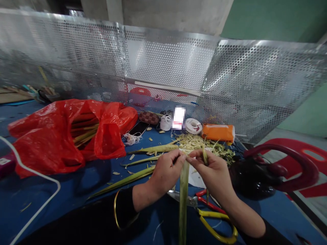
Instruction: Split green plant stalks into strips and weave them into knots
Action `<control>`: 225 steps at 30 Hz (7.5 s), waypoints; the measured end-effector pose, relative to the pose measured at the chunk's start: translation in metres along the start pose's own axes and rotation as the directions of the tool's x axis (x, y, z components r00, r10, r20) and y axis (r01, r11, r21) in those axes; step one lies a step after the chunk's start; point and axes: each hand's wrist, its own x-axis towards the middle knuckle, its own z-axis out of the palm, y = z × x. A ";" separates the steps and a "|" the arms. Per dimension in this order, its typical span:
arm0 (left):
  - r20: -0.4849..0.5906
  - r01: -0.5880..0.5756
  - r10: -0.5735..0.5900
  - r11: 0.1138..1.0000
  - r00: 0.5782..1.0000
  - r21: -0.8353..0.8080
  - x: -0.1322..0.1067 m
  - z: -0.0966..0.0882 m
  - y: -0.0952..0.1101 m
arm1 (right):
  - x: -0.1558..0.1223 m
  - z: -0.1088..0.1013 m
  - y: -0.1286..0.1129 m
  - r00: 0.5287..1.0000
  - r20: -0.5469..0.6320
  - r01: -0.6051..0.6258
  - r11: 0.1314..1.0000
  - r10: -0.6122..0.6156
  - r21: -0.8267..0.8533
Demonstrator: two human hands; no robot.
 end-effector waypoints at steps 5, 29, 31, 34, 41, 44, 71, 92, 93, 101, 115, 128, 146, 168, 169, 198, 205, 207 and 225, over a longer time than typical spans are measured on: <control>0.008 0.000 0.000 0.999 1.000 -0.033 0.000 -0.001 0.001 | 0.001 -0.001 -0.001 1.000 0.008 -0.008 1.000 0.008 0.009; 0.056 -0.059 0.061 0.997 0.997 -0.045 0.005 -0.005 -0.004 | -0.001 0.002 -0.001 0.999 0.005 0.041 0.996 -0.041 0.080; 0.054 -0.046 0.048 0.998 0.997 -0.044 0.004 -0.004 -0.004 | -0.002 0.003 -0.001 0.997 -0.008 0.078 0.996 -0.077 0.048; 0.021 -0.050 0.050 0.999 0.999 0.007 0.003 -0.002 -0.004 | -0.002 0.004 -0.001 0.996 -0.005 0.094 0.995 -0.094 0.039; -0.084 -0.037 0.043 0.997 0.996 0.067 0.001 0.001 -0.004 | -0.003 0.006 0.001 0.993 0.018 0.117 0.993 -0.117 -0.018; -0.097 -0.009 0.015 0.998 0.995 0.056 0.000 0.002 -0.005 | -0.004 0.006 0.003 0.985 0.009 0.172 0.981 -0.172 -0.090; -0.151 0.064 -0.073 0.996 0.986 -0.069 0.001 0.005 -0.004 | -0.006 0.005 0.011 0.970 0.062 0.242 0.940 -0.234 -0.239; -0.147 0.108 -0.126 0.987 0.981 -0.122 0.002 0.004 0.000 | -0.003 0.007 0.008 0.983 0.028 0.182 0.975 -0.180 -0.130; -0.137 0.115 -0.133 0.984 0.982 -0.135 0.002 0.004 -0.001 | -0.003 0.007 0.008 0.983 0.002 0.182 0.975 -0.183 -0.125; -0.101 0.177 -0.198 0.968 0.975 -0.180 0.003 0.007 -0.005 | -0.003 0.005 0.012 0.938 0.025 0.342 0.906 -0.347 -0.251; -0.174 0.126 -0.144 0.986 0.974 -0.110 0.004 0.005 -0.006 | -0.007 0.008 0.012 0.934 0.065 0.356 0.902 -0.351 -0.243; -0.155 0.147 -0.174 0.975 0.973 -0.169 0.006 0.003 -0.004 | -0.010 0.007 0.009 0.888 0.093 0.459 0.859 -0.450 -0.228; -0.197 0.026 -0.010 0.997 0.980 0.077 0.003 0.000 -0.008 | -0.014 0.013 0.007 0.943 0.114 0.329 0.926 -0.312 -0.183; -0.287 0.067 -0.036 0.993 0.957 0.100 0.007 -0.003 -0.009 | -0.017 0.018 0.012 0.951 0.186 0.285 0.935 -0.248 -0.212; -0.290 0.062 -0.033 0.994 0.956 0.093 0.007 -0.003 -0.010 | -0.018 0.018 0.012 0.955 0.196 0.261 0.943 -0.222 -0.207; -0.166 0.219 -0.281 0.923 0.945 -0.315 0.006 0.006 -0.010 | -0.004 0.015 0.012 0.994 0.091 0.061 0.994 -0.053 -0.086; -0.119 0.270 -0.326 0.900 0.938 -0.343 0.005 0.007 -0.012 | -0.008 0.013 0.014 0.972 0.053 0.237 0.952 -0.231 -0.196; -0.142 0.268 -0.331 0.902 0.933 -0.337 0.006 0.007 -0.013 | -0.008 0.013 0.013 0.963 0.064 0.269 0.937 -0.261 -0.221; -0.184 0.246 -0.312 0.918 0.932 -0.310 0.008 0.005 -0.015 | -0.012 0.014 0.012 0.936 0.129 0.349 0.908 -0.326 -0.234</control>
